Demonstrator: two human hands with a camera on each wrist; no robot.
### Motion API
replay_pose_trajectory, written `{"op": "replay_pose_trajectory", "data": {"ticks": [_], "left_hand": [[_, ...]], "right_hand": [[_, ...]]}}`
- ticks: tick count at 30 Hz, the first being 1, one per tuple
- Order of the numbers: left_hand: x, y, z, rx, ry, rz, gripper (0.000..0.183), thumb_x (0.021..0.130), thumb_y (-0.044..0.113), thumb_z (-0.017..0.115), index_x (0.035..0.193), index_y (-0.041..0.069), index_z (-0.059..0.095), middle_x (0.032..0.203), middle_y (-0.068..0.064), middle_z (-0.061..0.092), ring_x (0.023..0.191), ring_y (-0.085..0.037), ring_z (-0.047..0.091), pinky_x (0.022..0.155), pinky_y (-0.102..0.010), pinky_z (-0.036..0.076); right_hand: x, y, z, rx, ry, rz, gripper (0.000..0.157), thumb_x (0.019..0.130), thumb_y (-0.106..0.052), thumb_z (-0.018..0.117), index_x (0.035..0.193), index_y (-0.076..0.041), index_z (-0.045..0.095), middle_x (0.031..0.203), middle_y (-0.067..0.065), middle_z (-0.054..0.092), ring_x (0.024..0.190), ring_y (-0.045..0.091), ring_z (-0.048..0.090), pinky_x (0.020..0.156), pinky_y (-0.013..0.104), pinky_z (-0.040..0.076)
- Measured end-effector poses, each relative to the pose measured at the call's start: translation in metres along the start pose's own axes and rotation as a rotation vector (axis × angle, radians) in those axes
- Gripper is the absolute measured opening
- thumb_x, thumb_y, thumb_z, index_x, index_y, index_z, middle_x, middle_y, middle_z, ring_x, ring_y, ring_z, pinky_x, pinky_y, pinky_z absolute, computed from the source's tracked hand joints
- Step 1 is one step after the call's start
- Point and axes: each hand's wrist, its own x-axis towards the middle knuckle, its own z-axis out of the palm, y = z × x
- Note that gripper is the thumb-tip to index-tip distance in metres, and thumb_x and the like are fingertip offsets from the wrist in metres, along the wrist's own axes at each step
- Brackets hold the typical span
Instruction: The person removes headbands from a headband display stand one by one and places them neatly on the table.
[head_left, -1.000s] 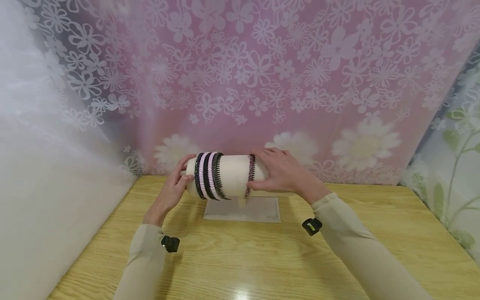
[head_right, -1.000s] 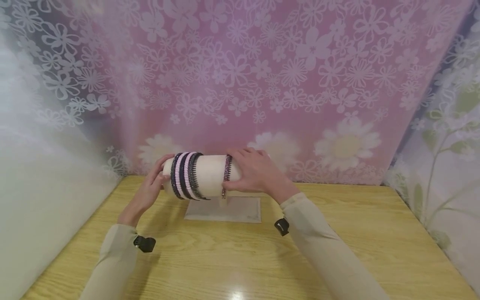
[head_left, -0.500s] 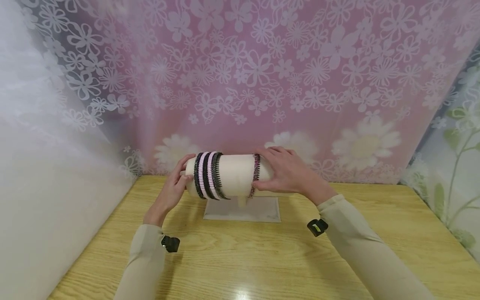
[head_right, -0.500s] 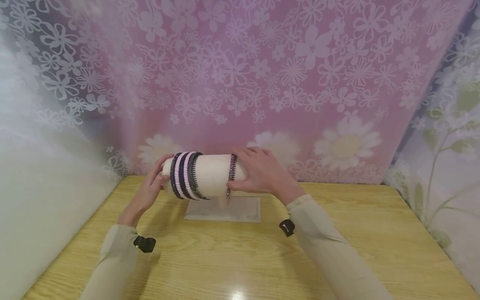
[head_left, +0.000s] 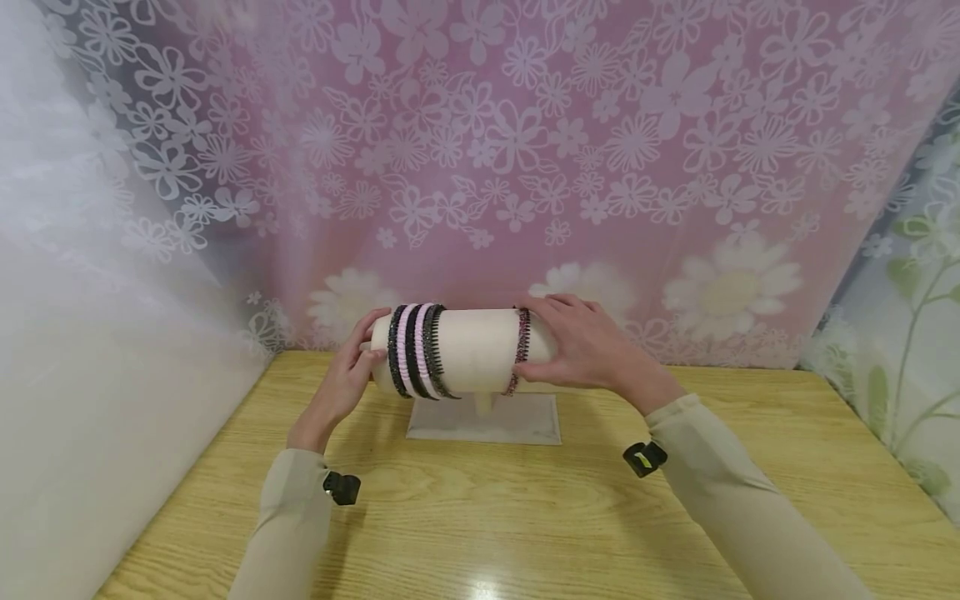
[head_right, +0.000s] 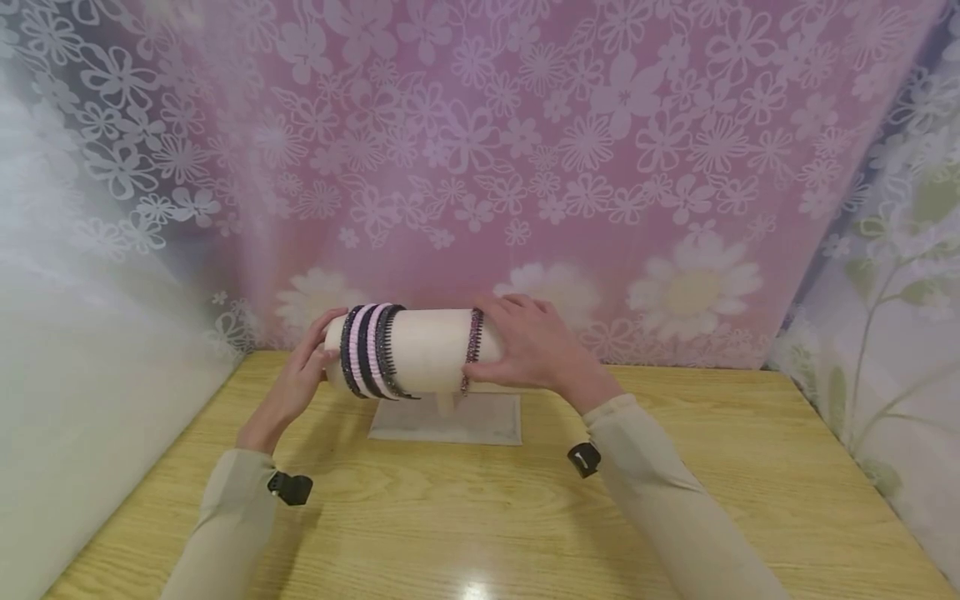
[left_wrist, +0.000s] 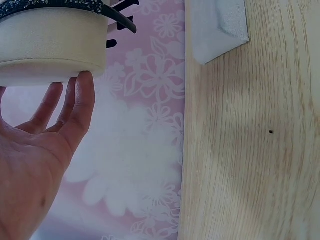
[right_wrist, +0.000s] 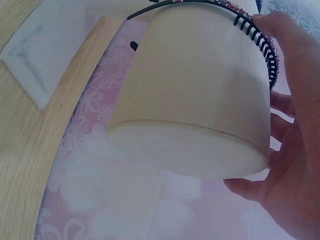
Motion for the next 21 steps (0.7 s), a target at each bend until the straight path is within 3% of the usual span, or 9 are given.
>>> {"op": "replay_pose_trajectory", "data": {"ticks": [2, 9, 15, 21], "left_hand": [[0.0, 0.0, 0.0, 0.0, -0.001, 0.004, 0.057, 0.105, 0.019, 0.042, 0.16, 0.031, 0.032, 0.15, -0.021, 0.044, 0.107, -0.036, 0.062, 0.075, -0.039, 0.056], [0.0, 0.0, 0.001, 0.0, 0.009, -0.005, 0.056, 0.105, 0.021, 0.043, 0.157, 0.041, 0.034, 0.149, -0.018, 0.045, 0.106, -0.035, 0.061, 0.075, -0.04, 0.056], [0.0, 0.0, 0.001, 0.007, 0.012, 0.005, 0.056, 0.105, 0.022, 0.043, 0.159, 0.035, 0.034, 0.149, -0.02, 0.045, 0.107, -0.037, 0.061, 0.074, -0.04, 0.056], [0.0, 0.0, 0.001, 0.015, 0.011, 0.002, 0.055, 0.106, 0.023, 0.043, 0.158, 0.038, 0.034, 0.149, -0.018, 0.046, 0.106, -0.037, 0.061, 0.074, -0.042, 0.055]], "right_hand": [[-0.001, 0.001, 0.0, -0.001, 0.006, -0.004, 0.09, 0.079, -0.062, 0.076, 0.155, -0.025, 0.043, 0.147, 0.009, 0.058, 0.14, 0.038, 0.048, 0.107, 0.065, 0.04], [-0.005, 0.006, -0.002, 0.013, 0.005, -0.007, 0.091, 0.08, -0.059, 0.077, 0.156, -0.022, 0.042, 0.15, 0.011, 0.055, 0.14, 0.04, 0.047, 0.107, 0.064, 0.041], [-0.007, 0.009, -0.002, 0.029, 0.023, -0.015, 0.089, 0.081, -0.057, 0.078, 0.155, -0.022, 0.043, 0.148, 0.011, 0.057, 0.139, 0.039, 0.048, 0.104, 0.061, 0.045], [-0.009, 0.011, -0.002, 0.042, 0.026, -0.023, 0.088, 0.081, -0.053, 0.079, 0.154, -0.018, 0.044, 0.148, 0.012, 0.056, 0.138, 0.041, 0.048, 0.1, 0.059, 0.049]]}}
